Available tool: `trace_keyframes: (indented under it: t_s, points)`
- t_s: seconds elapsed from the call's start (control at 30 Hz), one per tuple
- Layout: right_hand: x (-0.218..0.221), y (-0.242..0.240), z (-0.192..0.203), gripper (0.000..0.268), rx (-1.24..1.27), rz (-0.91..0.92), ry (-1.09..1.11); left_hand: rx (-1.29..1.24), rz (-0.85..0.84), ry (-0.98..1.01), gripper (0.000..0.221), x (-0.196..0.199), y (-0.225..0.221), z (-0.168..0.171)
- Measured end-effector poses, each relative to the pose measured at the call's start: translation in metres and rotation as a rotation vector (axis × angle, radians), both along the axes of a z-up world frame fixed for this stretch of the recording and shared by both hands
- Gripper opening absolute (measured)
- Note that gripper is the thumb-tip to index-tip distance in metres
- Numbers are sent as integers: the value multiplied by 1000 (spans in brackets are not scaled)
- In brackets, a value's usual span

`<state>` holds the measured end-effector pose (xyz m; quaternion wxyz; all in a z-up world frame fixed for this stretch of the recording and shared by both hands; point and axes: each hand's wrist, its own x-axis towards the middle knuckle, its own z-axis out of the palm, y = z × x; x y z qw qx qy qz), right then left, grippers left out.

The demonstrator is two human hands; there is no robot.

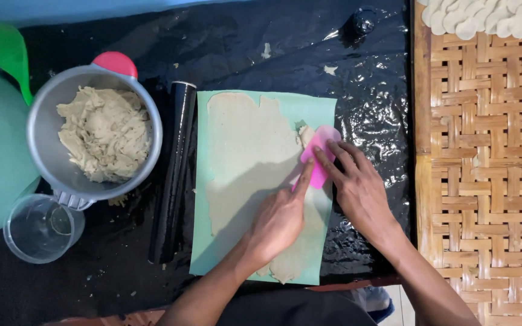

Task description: The person is rolling out dough on a sheet and adding more dough with a spatula to prepare chips.

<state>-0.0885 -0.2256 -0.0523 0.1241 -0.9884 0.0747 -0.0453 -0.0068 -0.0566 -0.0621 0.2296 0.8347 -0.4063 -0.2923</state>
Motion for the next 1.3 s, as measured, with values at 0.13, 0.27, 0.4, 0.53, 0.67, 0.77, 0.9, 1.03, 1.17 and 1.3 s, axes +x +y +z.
trace_keyframes:
  t_s: [0.13,0.27,0.4,0.53,0.67,0.77,0.9,1.03,1.17,1.3]
  points:
    - [-11,-1,-3,83,-28,-13,93,-25,37,237,83,1,-2,20]
    - [-21,4,5,76,84,-44,93,-68,35,278,82,-7,3,16]
    - [-34,4,-3,75,94,-67,38,-115,13,189,78,-19,7,8]
    - [-41,-1,-14,69,299,-176,-80,-49,-10,-113,76,-23,12,-1]
    - [-20,8,-1,72,111,-147,-104,85,-10,-258,85,-16,19,17]
    - [-4,16,-8,76,42,-32,-65,172,21,-361,90,-13,22,19]
    - [10,27,-19,77,-80,73,15,283,56,-415,92,-15,25,7]
    - [18,35,-21,71,-51,104,-29,349,62,-444,93,-16,31,4]
    - [10,29,-14,66,67,75,-79,370,39,-416,95,-4,31,25]
    - [-9,14,-6,66,184,-147,-170,333,1,-393,95,-5,25,32]
